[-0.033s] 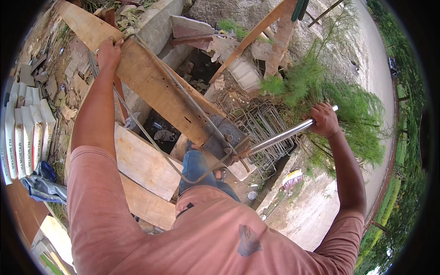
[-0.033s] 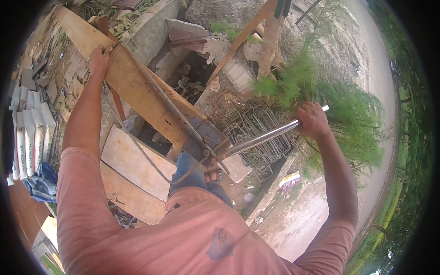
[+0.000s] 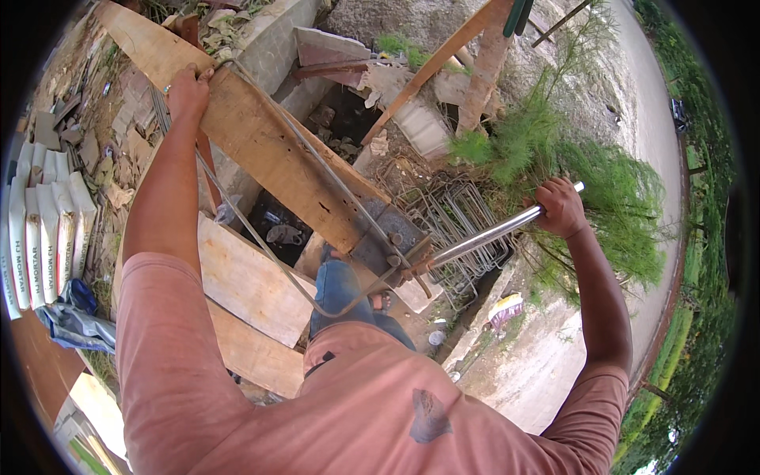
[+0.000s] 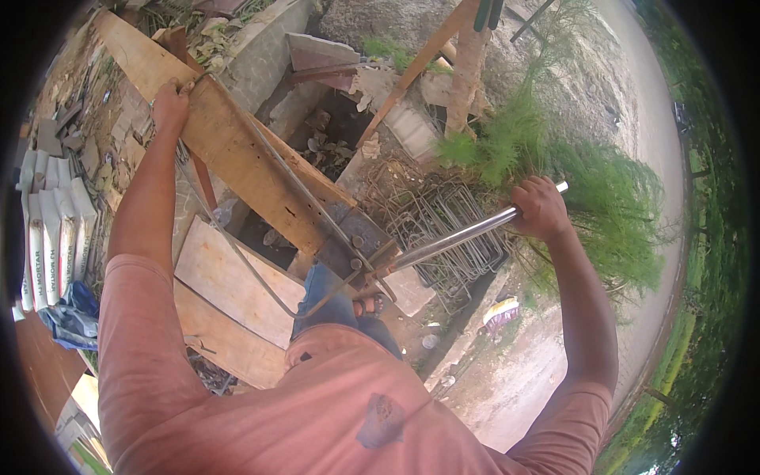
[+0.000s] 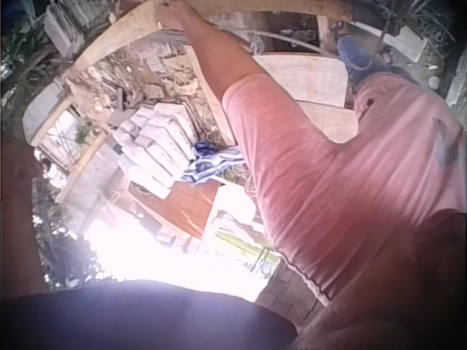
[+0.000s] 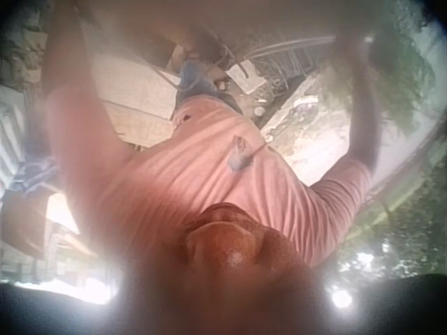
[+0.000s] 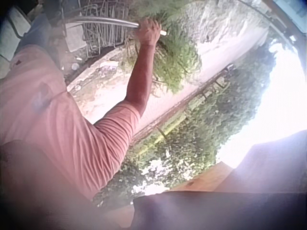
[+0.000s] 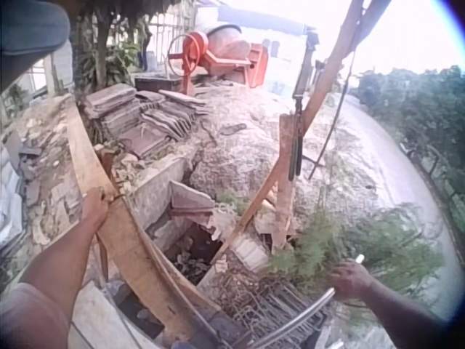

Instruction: The person repeatedly bends metal rods using a manual bending jig. They position each rod in the jig, apply force with a lever, and release the bent piece. The process is repeated multiple times throughout the clip.

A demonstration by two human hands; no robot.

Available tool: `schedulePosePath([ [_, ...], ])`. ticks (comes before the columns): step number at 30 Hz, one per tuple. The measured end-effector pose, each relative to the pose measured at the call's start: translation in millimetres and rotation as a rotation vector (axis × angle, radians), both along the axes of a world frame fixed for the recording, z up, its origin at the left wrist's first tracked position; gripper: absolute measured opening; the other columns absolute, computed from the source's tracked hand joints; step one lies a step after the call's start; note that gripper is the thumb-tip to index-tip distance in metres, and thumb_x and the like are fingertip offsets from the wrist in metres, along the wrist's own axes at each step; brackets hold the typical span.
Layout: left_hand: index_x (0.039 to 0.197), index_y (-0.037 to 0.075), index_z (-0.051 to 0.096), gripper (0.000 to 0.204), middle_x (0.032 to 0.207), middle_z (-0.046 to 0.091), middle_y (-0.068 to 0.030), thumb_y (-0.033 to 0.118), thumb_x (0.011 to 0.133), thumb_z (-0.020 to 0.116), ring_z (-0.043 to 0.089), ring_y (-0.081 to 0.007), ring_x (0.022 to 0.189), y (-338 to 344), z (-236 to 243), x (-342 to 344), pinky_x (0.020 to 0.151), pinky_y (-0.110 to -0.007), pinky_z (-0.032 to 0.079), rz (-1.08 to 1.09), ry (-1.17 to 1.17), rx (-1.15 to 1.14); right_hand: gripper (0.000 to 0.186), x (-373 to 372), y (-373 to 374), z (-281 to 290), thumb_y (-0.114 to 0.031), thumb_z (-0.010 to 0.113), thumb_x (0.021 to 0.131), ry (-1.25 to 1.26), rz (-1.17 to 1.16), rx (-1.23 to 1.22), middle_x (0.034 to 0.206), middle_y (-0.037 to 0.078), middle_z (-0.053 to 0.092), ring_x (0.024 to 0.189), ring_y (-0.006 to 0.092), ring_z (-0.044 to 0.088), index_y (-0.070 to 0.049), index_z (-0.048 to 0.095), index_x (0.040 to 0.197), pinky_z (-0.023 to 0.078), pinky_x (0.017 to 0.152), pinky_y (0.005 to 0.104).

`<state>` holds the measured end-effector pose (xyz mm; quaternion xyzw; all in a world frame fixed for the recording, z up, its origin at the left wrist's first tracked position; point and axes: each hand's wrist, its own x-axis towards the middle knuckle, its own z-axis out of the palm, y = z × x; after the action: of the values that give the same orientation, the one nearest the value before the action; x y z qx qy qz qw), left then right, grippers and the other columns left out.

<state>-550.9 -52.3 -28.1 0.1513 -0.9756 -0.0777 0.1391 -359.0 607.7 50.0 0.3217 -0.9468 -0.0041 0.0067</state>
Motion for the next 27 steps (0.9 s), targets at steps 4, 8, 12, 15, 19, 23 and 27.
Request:
schedulePosePath([
  [4, 0.127, 0.010, 0.056, 0.048, 0.120, 0.060, -0.0161, 0.043, 0.091, 0.056, 0.054, -0.0361, 0.116, 0, -6, -4, 0.098, -0.049, 0.039, 0.011, 0.039, -0.025, 0.025, 2, 8, -7, -0.017, 0.071, 0.067, -0.038, -0.101, 0.028, 0.068, 0.009, 0.050, 0.072, 0.0294, 0.053, -0.008, 0.048, 0.067, 0.040, 0.067, 0.0404],
  [8, 0.128, 0.011, 0.055, 0.048, 0.122, 0.060, -0.0155, 0.043, 0.091, 0.056, 0.054, -0.0350, 0.117, -10, -12, -14, 0.098, -0.048, 0.040, -0.011, 0.113, -0.020, 0.022, -1, 17, -29, -0.006, 0.067, 0.056, 0.057, -0.218, 0.007, 0.071, 0.008, 0.053, 0.077, 0.0298, 0.054, -0.007, 0.049, 0.069, 0.042, 0.071, 0.0410],
  [12, 0.124, 0.009, 0.057, 0.048, 0.123, 0.060, -0.0157, 0.044, 0.091, 0.055, 0.054, -0.0353, 0.116, -4, -5, -13, 0.096, -0.048, 0.041, -0.032, 0.021, -0.035, 0.013, 8, 8, -41, -0.004, 0.066, 0.060, 0.134, -0.297, -0.076, 0.070, 0.007, 0.055, 0.078, 0.0291, 0.056, -0.010, 0.058, 0.068, 0.042, 0.072, 0.0409],
  [15, 0.118, 0.007, 0.058, 0.046, 0.121, 0.060, -0.0162, 0.045, 0.091, 0.055, 0.055, -0.0358, 0.115, -12, -9, -17, 0.093, -0.048, 0.042, -0.034, 0.046, -0.030, 0.013, 10, 8, -52, -0.002, 0.065, 0.061, 0.177, -0.319, -0.092, 0.069, 0.006, 0.056, 0.078, 0.0289, 0.056, -0.012, 0.063, 0.068, 0.043, 0.073, 0.0403],
  [19, 0.113, 0.006, 0.059, 0.045, 0.116, 0.063, -0.0163, 0.045, 0.091, 0.055, 0.057, -0.0365, 0.110, -15, -14, -23, 0.091, -0.049, 0.043, -0.060, 0.103, -0.049, 0.013, 24, 6, -46, -0.002, 0.063, 0.061, 0.203, -0.366, -0.099, 0.070, 0.007, 0.057, 0.078, 0.0296, 0.057, -0.013, 0.065, 0.067, 0.043, 0.073, 0.0397],
  [23, 0.112, 0.007, 0.060, 0.044, 0.111, 0.065, -0.0157, 0.045, 0.091, 0.055, 0.059, -0.0363, 0.108, -18, -9, -31, 0.089, -0.051, 0.043, -0.079, 0.079, -0.058, 0.011, 65, 6, -46, -0.002, 0.063, 0.061, 0.248, -0.522, -0.051, 0.072, 0.008, 0.060, 0.079, 0.0308, 0.058, -0.011, 0.064, 0.068, 0.043, 0.075, 0.0406],
  [27, 0.108, 0.008, 0.060, 0.041, 0.108, 0.066, -0.0168, 0.045, 0.091, 0.056, 0.060, -0.0372, 0.105, -13, -2, -27, 0.086, -0.053, 0.044, -0.075, 0.030, -0.022, 0.007, 171, -19, -63, -0.006, 0.067, 0.065, 0.288, -0.812, -0.083, 0.072, 0.011, 0.061, 0.076, 0.0314, 0.058, -0.007, 0.060, 0.068, 0.042, 0.074, 0.0423],
])
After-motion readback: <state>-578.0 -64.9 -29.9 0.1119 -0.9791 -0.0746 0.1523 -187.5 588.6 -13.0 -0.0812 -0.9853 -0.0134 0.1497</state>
